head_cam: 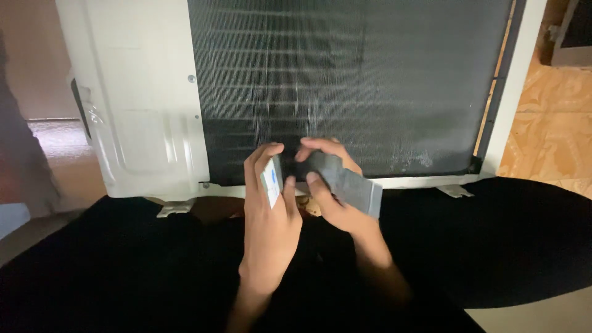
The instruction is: Straighten the fins of an air conditioning unit using metal plates
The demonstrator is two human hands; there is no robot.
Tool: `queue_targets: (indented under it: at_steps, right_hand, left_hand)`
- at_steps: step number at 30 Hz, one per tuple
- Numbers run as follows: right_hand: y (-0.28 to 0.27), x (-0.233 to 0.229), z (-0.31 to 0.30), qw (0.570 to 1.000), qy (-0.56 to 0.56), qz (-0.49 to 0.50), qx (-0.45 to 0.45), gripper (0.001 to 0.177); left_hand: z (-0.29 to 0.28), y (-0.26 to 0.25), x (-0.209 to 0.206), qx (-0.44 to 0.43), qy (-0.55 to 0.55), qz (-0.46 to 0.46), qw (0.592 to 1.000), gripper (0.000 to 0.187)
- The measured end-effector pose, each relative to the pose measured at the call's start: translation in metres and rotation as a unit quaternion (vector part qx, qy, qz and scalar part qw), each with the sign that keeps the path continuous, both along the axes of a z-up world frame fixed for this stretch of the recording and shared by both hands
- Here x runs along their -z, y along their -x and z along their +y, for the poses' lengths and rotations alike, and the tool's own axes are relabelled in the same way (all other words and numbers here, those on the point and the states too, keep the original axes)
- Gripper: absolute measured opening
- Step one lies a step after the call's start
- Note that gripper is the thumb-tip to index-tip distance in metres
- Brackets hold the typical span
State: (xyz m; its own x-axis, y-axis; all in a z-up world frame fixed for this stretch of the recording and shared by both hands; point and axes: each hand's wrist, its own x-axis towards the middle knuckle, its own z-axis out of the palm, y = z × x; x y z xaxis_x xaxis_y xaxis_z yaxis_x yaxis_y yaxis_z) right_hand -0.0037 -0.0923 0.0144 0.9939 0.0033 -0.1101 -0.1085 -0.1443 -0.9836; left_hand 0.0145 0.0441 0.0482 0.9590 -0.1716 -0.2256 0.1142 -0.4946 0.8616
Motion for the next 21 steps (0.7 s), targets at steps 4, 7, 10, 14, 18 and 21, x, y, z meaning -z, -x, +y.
queue_targets:
  at_steps: [4,7,10,14,18,21]
  right_hand:
    - [-0.005,0.007,0.000,0.998,0.051,0.003,0.021,0.039]
    - [-0.006,0.011,0.007,0.997,0.081,-0.008,0.018,0.031]
    - [-0.009,0.007,0.014,0.997,0.074,0.027,-0.014,0.038]
    - [-0.014,0.006,0.023,0.992,0.119,-0.001,-0.042,0.034]
    - [-0.012,0.011,0.032,0.979,0.200,-0.020,-0.035,0.035]
    - [-0.009,0.018,0.038,0.973,0.227,-0.039,-0.012,0.033]
  left_hand:
    - [0.005,-0.005,0.001,-0.006,0.006,-0.017,1.000,0.047]
    - [0.008,-0.006,0.006,-0.026,0.001,-0.005,1.000,0.052]
    - [0.010,-0.006,0.012,-0.012,-0.023,0.015,1.000,0.053]
    - [0.015,-0.004,0.015,-0.022,-0.016,-0.003,1.000,0.054]
    - [0.016,-0.004,0.012,-0.036,-0.033,-0.009,0.999,0.051]
    - [0.017,-0.003,0.012,-0.046,-0.026,-0.028,0.998,0.052]
